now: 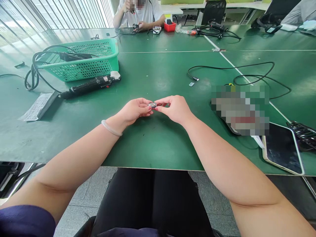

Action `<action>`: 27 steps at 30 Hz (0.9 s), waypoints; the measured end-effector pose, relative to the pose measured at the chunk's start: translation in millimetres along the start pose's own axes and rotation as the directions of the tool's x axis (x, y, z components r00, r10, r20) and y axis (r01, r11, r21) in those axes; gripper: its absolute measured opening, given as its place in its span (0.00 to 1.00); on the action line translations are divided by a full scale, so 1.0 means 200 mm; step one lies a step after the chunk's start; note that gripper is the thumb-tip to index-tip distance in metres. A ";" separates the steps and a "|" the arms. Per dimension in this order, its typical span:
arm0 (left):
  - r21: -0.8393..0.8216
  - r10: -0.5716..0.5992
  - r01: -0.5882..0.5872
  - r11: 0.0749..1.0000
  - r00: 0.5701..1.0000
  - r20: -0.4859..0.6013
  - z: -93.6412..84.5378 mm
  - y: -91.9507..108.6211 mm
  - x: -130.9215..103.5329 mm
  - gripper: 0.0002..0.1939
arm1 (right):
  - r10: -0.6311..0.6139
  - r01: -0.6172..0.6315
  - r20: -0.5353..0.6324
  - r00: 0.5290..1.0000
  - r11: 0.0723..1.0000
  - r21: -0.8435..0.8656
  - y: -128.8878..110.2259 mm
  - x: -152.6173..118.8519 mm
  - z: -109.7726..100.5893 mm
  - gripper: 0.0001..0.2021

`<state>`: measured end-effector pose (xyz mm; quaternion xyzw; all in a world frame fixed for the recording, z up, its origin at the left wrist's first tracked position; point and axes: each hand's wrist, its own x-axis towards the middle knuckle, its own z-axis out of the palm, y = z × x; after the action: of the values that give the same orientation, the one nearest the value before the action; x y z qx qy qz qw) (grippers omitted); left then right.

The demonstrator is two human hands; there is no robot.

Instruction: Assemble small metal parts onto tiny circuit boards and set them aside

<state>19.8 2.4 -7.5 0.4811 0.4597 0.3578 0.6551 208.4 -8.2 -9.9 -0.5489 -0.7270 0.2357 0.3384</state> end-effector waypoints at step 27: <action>0.103 0.061 -0.057 0.993 0.998 -0.034 -0.02 -0.02 0.02 0.11 | -0.104 0.107 0.026 0.994 0.984 -0.144 0.00 0.01 0.08 0.07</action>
<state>18.4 6.0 -13.4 0.5206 0.4752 0.3620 0.6100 197.2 -4.8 -19.8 -0.5306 -0.7734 0.1688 0.3030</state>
